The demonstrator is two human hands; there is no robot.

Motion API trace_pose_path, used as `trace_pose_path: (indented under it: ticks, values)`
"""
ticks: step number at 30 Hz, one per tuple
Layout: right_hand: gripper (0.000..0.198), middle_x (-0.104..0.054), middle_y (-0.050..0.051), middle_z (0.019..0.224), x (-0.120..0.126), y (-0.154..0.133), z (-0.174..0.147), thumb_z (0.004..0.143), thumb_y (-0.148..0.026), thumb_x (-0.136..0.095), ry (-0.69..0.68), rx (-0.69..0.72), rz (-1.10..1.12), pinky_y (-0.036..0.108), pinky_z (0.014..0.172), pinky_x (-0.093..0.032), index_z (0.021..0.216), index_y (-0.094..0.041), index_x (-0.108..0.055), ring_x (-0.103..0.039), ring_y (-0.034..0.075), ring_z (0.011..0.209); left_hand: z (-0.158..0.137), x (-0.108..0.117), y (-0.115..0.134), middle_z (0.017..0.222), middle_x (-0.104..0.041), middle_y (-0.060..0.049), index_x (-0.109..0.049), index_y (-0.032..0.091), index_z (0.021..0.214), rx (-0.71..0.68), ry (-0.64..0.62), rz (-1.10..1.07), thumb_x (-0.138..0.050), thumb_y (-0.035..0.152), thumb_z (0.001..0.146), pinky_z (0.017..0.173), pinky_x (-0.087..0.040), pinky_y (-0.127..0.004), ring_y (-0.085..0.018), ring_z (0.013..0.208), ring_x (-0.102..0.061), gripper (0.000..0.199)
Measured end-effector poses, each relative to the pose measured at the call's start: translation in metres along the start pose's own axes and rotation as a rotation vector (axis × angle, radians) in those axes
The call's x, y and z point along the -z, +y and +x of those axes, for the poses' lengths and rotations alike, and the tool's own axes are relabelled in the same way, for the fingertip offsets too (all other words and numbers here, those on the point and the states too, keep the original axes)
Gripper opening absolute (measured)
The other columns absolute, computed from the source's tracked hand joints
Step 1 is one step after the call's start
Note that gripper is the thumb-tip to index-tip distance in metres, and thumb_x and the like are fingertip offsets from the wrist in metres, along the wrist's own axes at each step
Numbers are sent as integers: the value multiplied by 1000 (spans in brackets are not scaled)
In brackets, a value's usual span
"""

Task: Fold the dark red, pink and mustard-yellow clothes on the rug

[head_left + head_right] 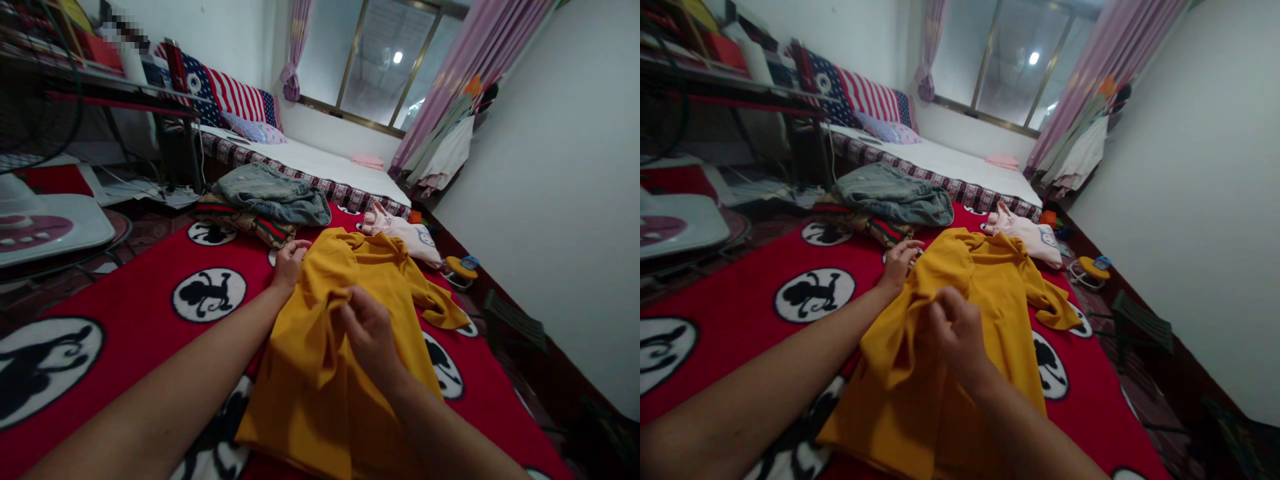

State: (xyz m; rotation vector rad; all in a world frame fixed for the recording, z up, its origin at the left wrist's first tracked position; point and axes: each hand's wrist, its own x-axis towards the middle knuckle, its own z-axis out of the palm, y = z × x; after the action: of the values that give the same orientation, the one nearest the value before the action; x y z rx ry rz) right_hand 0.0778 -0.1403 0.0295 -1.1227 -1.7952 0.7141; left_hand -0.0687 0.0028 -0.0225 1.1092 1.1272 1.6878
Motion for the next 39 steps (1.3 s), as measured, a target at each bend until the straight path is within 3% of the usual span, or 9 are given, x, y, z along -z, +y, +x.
trace_pose_path:
  ticks: [3,6,12,17,22,26,31,35,39]
  values:
    - [21,-67,4,79,8,31,34,87,-41,-53,178,-447,298,26,58,-52,91,-21,-57,-63,17,66,3,4,2,95,-71,-8,-71,15,95,75,-53,-109,-52,40,73,53,-40,-21,-17,78,-62,38]
    - [21,-69,5,85,11,64,49,86,-39,-53,176,-654,551,26,60,-55,93,-19,-56,-65,16,67,3,5,3,88,-72,-11,-72,13,91,97,-199,-122,-50,52,78,58,-44,-24,-19,79,-64,46]
    - [31,-69,2,82,6,80,39,82,-47,-60,153,-521,599,23,57,-54,96,-20,-56,-66,14,64,3,0,2,71,-70,-11,-70,12,74,63,-308,-54,-52,68,75,69,-50,-30,-20,69,-65,58]
    - [39,-68,1,81,4,74,26,72,-55,-68,155,-427,536,23,64,-54,90,-21,-57,-66,15,72,8,3,-3,71,-68,-9,-67,13,72,37,-136,-10,-53,69,75,52,-44,-24,-16,63,-61,58]
    - [49,-55,-1,59,9,67,14,73,-65,-60,110,-336,175,22,51,-41,56,-21,-49,-53,12,55,1,17,4,53,-57,-4,-62,15,59,63,-48,133,-42,66,82,43,-36,-23,-12,44,-48,60]
    - [40,-60,-1,63,14,50,8,72,-56,-66,-148,-191,53,22,52,-38,59,-19,-60,-53,12,57,-21,34,16,50,-57,-6,-59,18,49,-52,-211,372,-36,67,85,47,-35,-26,-15,47,-51,65]
    - [26,-69,1,76,19,41,3,68,-44,-72,-241,-170,183,23,60,-46,74,-19,-70,-60,16,68,-44,46,26,50,-52,-1,-57,18,48,-262,-375,706,-64,57,70,48,-25,-25,-13,51,-45,46]
    - [29,-70,3,77,34,51,2,66,-39,-74,-230,-272,436,24,60,-48,83,-15,-71,-62,15,66,-45,46,44,62,-58,-2,-64,16,59,-197,-485,478,-69,50,65,52,-32,-23,-14,59,-49,35]
    - [32,-69,2,78,50,58,1,64,-36,-77,-331,-320,545,20,55,-47,85,-13,-69,-60,11,60,-41,58,77,55,-50,1,-58,15,56,10,-898,392,-74,51,64,49,-28,-21,-10,51,-42,41]
